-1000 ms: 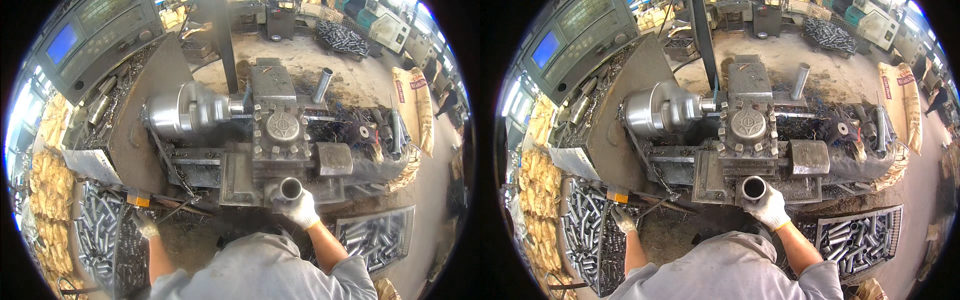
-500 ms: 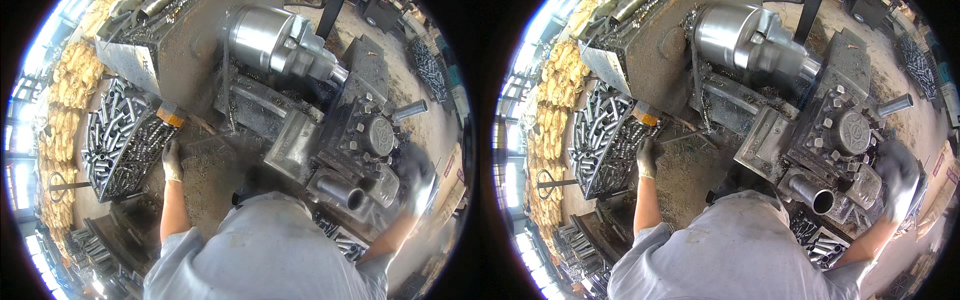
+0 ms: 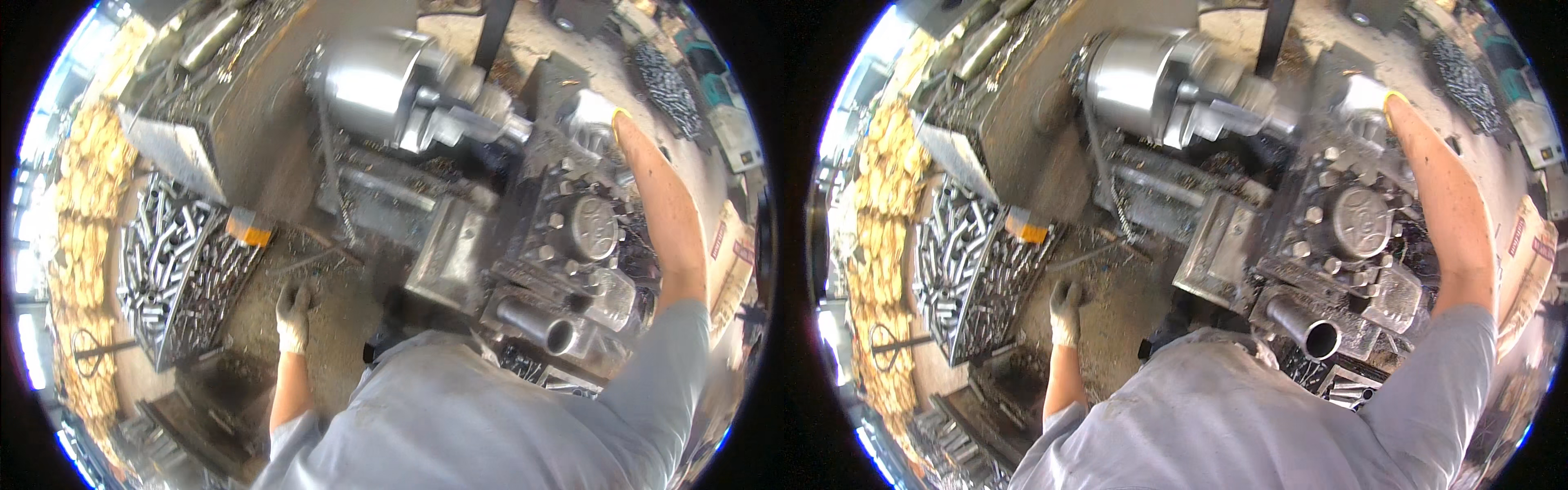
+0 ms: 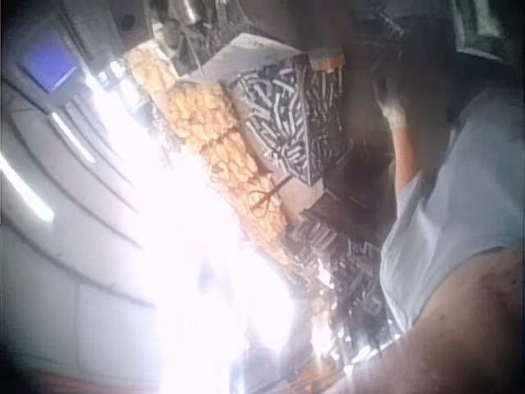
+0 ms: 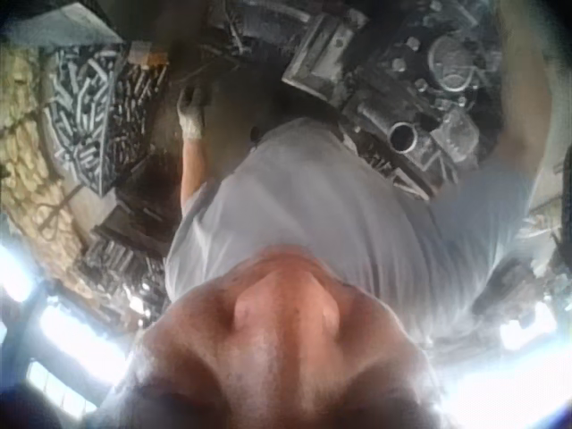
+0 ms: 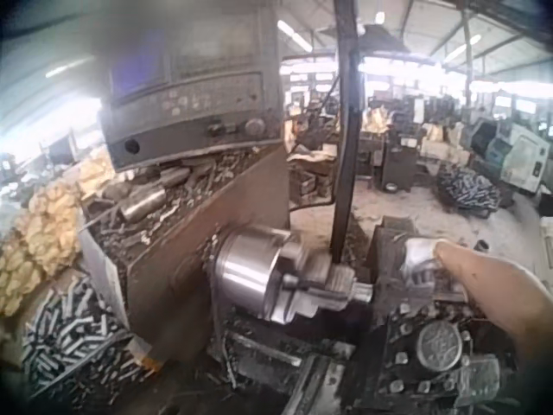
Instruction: The person repeatedly picks up cylindrical metal parts from a nearby bin and loads them into a metal turning machine. After each cycle, the person removes the processed parts and places them into a collection bin. The task is performed continuously in a repetitive loop.
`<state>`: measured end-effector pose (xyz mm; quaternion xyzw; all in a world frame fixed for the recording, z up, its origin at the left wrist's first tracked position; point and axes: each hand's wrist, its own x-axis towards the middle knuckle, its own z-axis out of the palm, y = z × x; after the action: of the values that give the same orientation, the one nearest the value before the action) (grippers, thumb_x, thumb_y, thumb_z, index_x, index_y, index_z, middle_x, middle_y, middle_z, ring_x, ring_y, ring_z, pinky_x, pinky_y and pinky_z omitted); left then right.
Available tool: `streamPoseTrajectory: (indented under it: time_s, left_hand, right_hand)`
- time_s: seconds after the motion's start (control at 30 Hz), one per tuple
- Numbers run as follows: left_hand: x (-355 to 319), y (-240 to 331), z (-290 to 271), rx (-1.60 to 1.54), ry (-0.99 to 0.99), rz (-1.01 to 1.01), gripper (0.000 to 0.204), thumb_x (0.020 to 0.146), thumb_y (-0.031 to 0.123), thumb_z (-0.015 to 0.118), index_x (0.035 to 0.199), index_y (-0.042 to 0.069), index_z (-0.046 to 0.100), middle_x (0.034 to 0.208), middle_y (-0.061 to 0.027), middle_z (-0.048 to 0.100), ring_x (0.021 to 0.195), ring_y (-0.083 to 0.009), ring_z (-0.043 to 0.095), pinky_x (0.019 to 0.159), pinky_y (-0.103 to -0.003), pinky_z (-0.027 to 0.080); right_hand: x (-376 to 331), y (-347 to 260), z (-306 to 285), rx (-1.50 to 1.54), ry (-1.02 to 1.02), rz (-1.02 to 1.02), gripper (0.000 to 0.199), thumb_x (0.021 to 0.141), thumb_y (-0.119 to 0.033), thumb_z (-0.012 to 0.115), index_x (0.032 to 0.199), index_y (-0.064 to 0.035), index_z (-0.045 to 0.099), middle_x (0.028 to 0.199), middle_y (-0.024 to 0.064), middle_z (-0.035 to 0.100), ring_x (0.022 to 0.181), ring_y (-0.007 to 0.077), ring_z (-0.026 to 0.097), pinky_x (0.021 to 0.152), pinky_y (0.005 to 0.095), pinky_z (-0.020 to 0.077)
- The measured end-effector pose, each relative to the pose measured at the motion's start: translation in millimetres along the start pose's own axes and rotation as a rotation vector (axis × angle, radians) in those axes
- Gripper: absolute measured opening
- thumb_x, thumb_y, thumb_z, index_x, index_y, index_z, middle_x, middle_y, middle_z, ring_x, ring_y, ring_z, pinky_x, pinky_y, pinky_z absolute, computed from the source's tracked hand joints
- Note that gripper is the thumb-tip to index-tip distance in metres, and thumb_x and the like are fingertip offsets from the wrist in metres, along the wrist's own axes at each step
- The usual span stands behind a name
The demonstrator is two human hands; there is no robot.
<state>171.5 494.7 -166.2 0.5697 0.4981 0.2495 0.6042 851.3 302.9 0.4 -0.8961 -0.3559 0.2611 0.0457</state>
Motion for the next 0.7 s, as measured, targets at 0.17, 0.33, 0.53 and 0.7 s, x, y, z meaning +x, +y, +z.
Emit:
streamPoseTrajectory:
  time_s: [0.17,0.33,0.53,0.7]
  left_hand:
    - [9.3,34.5,24.6,0.206,-0.033,0.164,0.018,0.102,0.009,0.066,0.117,-0.001,0.065,0.100,-0.0090,0.070,0.090,-0.0198,0.070,0.078,-0.036,0.060]
    - [66.6,176.5,133.5,0.623,0.014,0.988,0.062,0.085,0.002,0.078,0.141,-0.006,0.053,0.124,-0.0252,0.067,0.116,-0.0390,0.068,0.103,-0.050,0.055]
    - [143.2,251.4,219.2,1.201,-0.152,1.215,0.133,0.055,0.048,0.098,0.160,-0.001,0.035,0.164,-0.0254,0.037,0.157,-0.0451,0.029,0.133,-0.058,0.015]
    - [173.1,253.2,226.1,0.905,0.011,1.419,0.107,0.061,0.035,0.092,0.152,0.001,0.047,0.153,-0.0246,0.048,0.149,-0.0458,0.039,0.129,-0.058,0.026]
  right_hand:
    - [-33.8,59.4,-79.2,-0.317,0.940,0.484,0.033,0.093,-0.029,0.065,0.100,-0.0001,0.081,0.113,0.0264,0.077,0.106,0.0409,0.076,0.094,0.0454,0.0604]
    - [-39.4,-80.8,6.3,-0.211,0.070,-0.203,0.059,0.081,-0.047,0.081,0.121,-0.0041,0.073,0.106,0.0224,0.079,0.091,0.0337,0.076,0.081,0.0432,0.0607]
    - [-9.5,-95.2,34.7,-0.108,-0.438,-0.138,0.041,0.081,-0.025,0.085,0.114,-0.0020,0.079,0.118,0.0182,0.079,0.103,0.0315,0.077,0.084,0.0439,0.0646]
    - [2.9,-82.1,28.9,0.098,-0.443,-0.392,0.037,0.080,-0.025,0.086,0.110,-0.0046,0.083,0.113,0.0111,0.081,0.089,0.0201,0.075,0.071,0.0338,0.0595]
